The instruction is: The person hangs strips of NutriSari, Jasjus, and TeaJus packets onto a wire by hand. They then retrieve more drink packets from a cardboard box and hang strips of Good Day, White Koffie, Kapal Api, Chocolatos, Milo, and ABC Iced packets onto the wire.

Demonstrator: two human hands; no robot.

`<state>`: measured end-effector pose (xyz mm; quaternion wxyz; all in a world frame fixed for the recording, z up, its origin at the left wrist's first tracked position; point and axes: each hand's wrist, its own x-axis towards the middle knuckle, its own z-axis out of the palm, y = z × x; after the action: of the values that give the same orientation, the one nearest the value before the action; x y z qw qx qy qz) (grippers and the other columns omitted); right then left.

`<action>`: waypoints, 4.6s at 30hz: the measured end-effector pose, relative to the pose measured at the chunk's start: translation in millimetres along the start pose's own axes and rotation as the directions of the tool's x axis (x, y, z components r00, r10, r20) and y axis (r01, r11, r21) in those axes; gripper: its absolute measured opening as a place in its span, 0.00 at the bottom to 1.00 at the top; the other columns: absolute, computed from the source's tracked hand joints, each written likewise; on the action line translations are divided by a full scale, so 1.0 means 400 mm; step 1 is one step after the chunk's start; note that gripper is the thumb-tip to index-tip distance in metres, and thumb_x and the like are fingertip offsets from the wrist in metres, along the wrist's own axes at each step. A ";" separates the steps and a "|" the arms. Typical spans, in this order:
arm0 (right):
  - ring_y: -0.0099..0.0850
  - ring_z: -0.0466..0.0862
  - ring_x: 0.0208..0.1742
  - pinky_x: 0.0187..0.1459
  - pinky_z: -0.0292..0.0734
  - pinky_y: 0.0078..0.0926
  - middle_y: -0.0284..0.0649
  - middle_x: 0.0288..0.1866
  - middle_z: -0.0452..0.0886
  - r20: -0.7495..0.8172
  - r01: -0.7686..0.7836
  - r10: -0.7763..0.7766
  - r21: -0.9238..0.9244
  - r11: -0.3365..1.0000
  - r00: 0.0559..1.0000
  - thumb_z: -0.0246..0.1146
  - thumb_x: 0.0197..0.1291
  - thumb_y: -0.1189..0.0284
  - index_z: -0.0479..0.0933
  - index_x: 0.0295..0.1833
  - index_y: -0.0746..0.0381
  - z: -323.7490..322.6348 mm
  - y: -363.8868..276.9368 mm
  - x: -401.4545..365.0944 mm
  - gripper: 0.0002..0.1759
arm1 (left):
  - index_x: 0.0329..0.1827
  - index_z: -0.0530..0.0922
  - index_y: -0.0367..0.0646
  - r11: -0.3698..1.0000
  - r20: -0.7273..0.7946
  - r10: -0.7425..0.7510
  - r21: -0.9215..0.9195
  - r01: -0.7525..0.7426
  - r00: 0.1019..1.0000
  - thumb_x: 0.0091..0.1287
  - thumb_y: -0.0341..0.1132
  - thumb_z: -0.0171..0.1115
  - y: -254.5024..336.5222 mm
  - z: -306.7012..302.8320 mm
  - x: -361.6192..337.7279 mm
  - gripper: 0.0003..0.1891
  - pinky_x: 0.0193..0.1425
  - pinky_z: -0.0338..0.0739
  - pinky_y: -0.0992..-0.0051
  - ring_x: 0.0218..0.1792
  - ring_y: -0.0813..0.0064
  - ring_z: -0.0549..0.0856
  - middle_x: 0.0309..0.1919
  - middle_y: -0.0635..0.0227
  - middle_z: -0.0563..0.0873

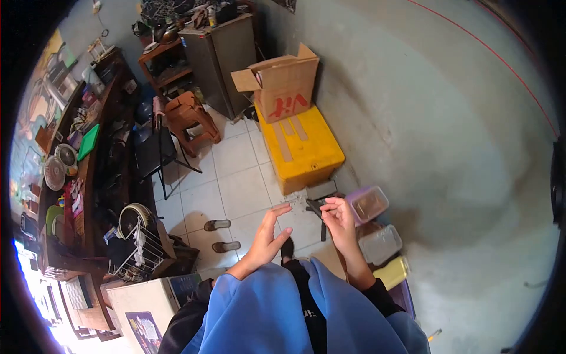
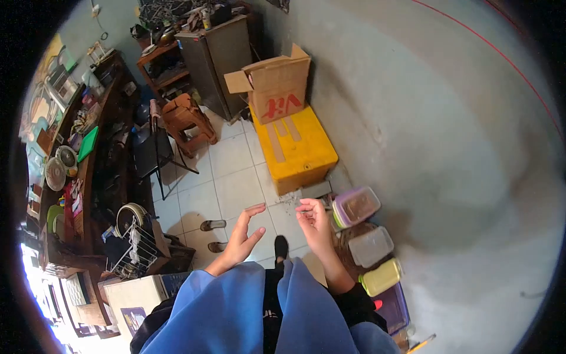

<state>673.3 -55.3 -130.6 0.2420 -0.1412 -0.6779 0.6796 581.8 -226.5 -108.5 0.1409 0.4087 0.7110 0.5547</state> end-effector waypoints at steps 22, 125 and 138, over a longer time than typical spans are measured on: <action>0.20 0.73 0.36 0.37 0.70 0.16 0.36 0.38 0.72 0.235 -0.287 0.242 0.185 0.940 0.941 0.55 0.56 0.76 0.66 0.45 0.64 0.367 0.169 0.854 0.11 | 0.56 0.62 0.41 0.822 -0.256 -0.448 -0.494 0.283 0.856 0.61 0.29 0.49 -0.488 -0.541 0.613 0.19 0.61 0.58 0.71 0.58 0.67 0.66 0.59 0.62 0.64; 0.19 0.76 0.35 0.39 0.71 0.19 0.37 0.34 0.78 -0.980 -0.145 -0.068 -0.096 0.985 0.185 0.57 0.55 0.75 0.70 0.43 0.67 0.592 0.475 1.775 0.11 | 0.61 0.58 0.40 0.694 0.991 0.103 -0.012 0.720 -0.083 0.57 0.31 0.54 -1.057 -0.643 1.959 0.28 0.60 0.62 0.71 0.55 0.72 0.69 0.55 0.66 0.69; 0.18 0.76 0.38 0.41 0.71 0.15 0.32 0.39 0.77 -0.952 0.260 -0.217 -0.271 0.927 -0.217 0.56 0.56 0.77 0.69 0.47 0.65 0.678 0.224 1.502 0.12 | 0.60 0.58 0.36 0.168 0.915 0.345 -0.278 0.946 0.208 0.56 0.34 0.53 -0.760 -0.651 1.866 0.28 0.57 0.67 0.64 0.53 0.63 0.72 0.54 0.59 0.70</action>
<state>13.4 29.1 -126.3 0.7959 -0.4695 -0.2583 0.2818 -185.1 133.1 -104.6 0.8667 0.2365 0.0893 0.4300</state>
